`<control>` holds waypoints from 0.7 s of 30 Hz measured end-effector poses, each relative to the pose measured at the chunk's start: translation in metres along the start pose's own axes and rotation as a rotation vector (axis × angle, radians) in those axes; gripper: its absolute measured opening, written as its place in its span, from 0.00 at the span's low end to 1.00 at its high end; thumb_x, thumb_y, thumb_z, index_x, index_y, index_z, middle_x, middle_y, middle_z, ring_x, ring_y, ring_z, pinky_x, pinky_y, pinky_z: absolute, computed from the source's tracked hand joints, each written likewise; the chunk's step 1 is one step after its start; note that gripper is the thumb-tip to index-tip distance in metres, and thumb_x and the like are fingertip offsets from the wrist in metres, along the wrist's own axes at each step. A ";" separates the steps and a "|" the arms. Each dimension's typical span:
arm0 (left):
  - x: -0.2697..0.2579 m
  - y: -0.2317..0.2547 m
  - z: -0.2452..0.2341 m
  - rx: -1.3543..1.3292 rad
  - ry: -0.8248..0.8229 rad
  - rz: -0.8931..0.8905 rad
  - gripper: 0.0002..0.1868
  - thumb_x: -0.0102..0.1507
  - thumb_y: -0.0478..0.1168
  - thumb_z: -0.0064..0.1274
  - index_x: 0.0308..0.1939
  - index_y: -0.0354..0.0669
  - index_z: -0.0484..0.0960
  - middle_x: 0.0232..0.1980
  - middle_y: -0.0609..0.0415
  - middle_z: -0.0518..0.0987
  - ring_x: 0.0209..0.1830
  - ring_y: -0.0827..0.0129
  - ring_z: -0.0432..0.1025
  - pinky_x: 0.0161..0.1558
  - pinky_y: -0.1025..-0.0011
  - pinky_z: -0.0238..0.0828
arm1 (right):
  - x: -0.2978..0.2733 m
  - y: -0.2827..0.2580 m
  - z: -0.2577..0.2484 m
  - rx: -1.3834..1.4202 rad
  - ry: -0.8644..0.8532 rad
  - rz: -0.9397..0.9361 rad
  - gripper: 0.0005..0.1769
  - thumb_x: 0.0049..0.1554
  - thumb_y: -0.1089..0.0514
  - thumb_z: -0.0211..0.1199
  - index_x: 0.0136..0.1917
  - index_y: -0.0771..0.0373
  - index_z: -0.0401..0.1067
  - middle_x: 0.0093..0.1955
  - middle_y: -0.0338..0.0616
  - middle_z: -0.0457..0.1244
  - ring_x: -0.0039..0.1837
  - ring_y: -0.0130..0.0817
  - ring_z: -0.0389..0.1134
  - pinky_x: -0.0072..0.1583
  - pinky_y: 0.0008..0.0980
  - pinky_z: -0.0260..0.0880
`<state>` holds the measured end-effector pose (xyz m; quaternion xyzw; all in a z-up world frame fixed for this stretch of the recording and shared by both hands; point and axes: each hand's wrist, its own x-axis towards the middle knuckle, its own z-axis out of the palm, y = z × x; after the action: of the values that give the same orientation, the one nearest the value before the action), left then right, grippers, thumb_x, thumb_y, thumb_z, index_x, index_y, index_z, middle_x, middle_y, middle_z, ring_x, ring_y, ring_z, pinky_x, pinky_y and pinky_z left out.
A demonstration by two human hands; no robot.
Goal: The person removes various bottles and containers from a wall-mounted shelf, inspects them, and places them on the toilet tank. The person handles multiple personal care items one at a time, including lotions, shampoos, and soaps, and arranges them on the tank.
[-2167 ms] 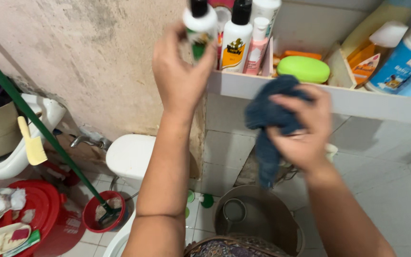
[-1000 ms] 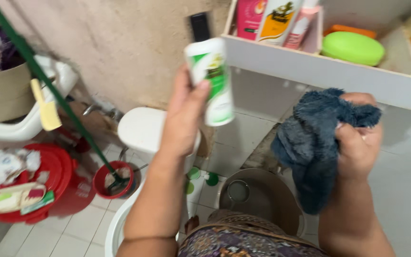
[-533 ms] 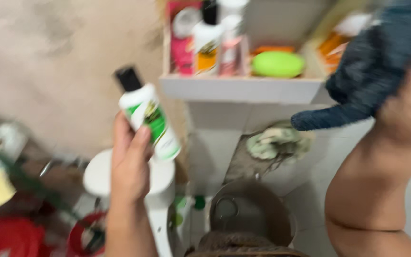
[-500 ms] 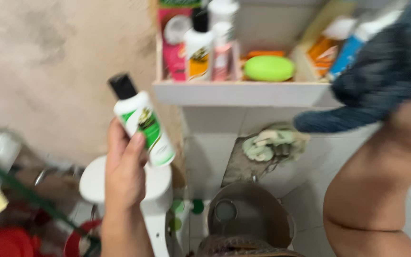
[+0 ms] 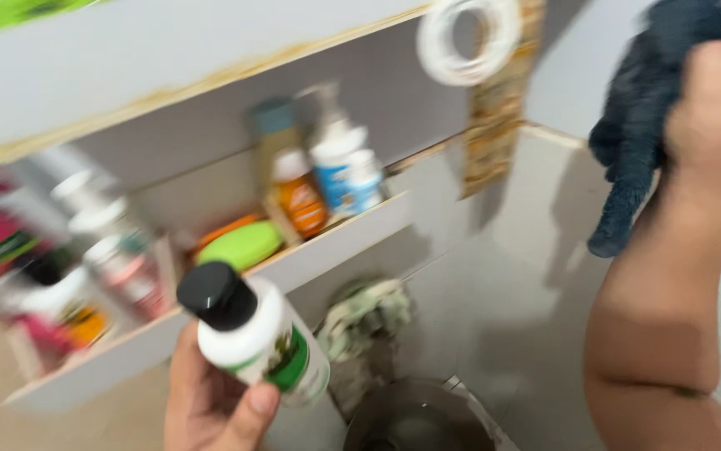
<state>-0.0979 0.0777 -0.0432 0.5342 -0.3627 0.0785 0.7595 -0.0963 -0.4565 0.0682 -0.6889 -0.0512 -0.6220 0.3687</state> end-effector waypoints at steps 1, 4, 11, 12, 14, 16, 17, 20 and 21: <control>0.006 -0.008 0.012 -0.013 -0.029 0.018 0.45 0.61 0.43 0.64 0.77 0.35 0.58 0.71 0.42 0.70 0.71 0.58 0.68 0.71 0.56 0.62 | 0.011 0.006 -0.010 -0.044 -0.017 -0.002 0.08 0.58 0.65 0.58 0.50 0.70 0.73 0.46 0.42 0.67 0.48 0.32 0.67 0.52 0.31 0.69; 0.016 -0.027 0.047 -0.040 0.012 -0.100 0.42 0.60 0.41 0.64 0.74 0.32 0.62 0.67 0.36 0.75 0.68 0.52 0.72 0.68 0.52 0.65 | 0.047 0.018 -0.020 -0.193 -0.163 -0.036 0.09 0.55 0.66 0.60 0.51 0.69 0.74 0.46 0.40 0.67 0.50 0.32 0.69 0.53 0.30 0.70; 0.060 -0.054 0.114 -0.056 -0.073 -0.068 0.42 0.61 0.40 0.63 0.75 0.35 0.60 0.69 0.40 0.72 0.70 0.54 0.69 0.69 0.52 0.63 | 0.128 0.050 0.033 -0.466 -0.471 -0.014 0.11 0.56 0.66 0.61 0.54 0.68 0.72 0.48 0.40 0.66 0.51 0.31 0.68 0.54 0.29 0.70; 0.064 -0.056 0.123 -0.041 -0.051 -0.087 0.42 0.60 0.40 0.63 0.74 0.35 0.61 0.69 0.39 0.73 0.70 0.54 0.70 0.69 0.52 0.64 | 0.138 0.054 0.036 -0.484 -0.498 -0.016 0.12 0.56 0.66 0.61 0.54 0.68 0.72 0.48 0.40 0.66 0.51 0.30 0.68 0.54 0.29 0.70; 0.073 -0.060 0.139 -0.014 -0.048 -0.108 0.41 0.59 0.39 0.63 0.74 0.34 0.62 0.68 0.39 0.74 0.69 0.54 0.70 0.69 0.52 0.64 | 0.161 0.058 0.050 -0.502 -0.520 -0.017 0.12 0.56 0.66 0.62 0.55 0.68 0.71 0.49 0.40 0.66 0.51 0.30 0.68 0.54 0.28 0.70; 0.081 -0.062 0.148 0.022 -0.087 -0.115 0.41 0.59 0.39 0.62 0.74 0.34 0.62 0.69 0.40 0.74 0.69 0.54 0.70 0.69 0.53 0.63 | 0.175 0.063 0.073 -0.494 -0.524 -0.006 0.13 0.57 0.66 0.62 0.56 0.68 0.71 0.50 0.40 0.65 0.52 0.30 0.68 0.55 0.28 0.70; 0.084 -0.064 0.152 0.009 -0.093 -0.111 0.41 0.59 0.38 0.62 0.74 0.34 0.62 0.69 0.39 0.74 0.69 0.54 0.70 0.69 0.53 0.62 | 0.179 0.066 0.083 -0.494 -0.527 -0.003 0.14 0.57 0.66 0.62 0.57 0.68 0.71 0.50 0.40 0.65 0.52 0.30 0.68 0.55 0.28 0.70; 0.086 -0.073 0.159 -0.042 -0.129 -0.093 0.40 0.61 0.37 0.62 0.74 0.33 0.61 0.69 0.39 0.73 0.71 0.54 0.69 0.71 0.53 0.61 | 0.178 0.078 0.087 -0.502 -0.544 0.016 0.15 0.57 0.66 0.63 0.58 0.68 0.70 0.51 0.41 0.65 0.52 0.29 0.68 0.55 0.28 0.70; 0.087 -0.075 0.160 -0.056 -0.149 -0.071 0.40 0.61 0.36 0.62 0.74 0.32 0.61 0.70 0.39 0.73 0.72 0.54 0.68 0.72 0.53 0.60 | 0.174 0.080 0.088 -0.498 -0.557 0.014 0.15 0.57 0.66 0.63 0.58 0.68 0.70 0.51 0.41 0.65 0.53 0.29 0.68 0.56 0.27 0.70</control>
<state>-0.0713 -0.1157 -0.0180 0.5297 -0.4012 0.0012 0.7473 0.0572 -0.5317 0.1925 -0.9006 0.0078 -0.4016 0.1659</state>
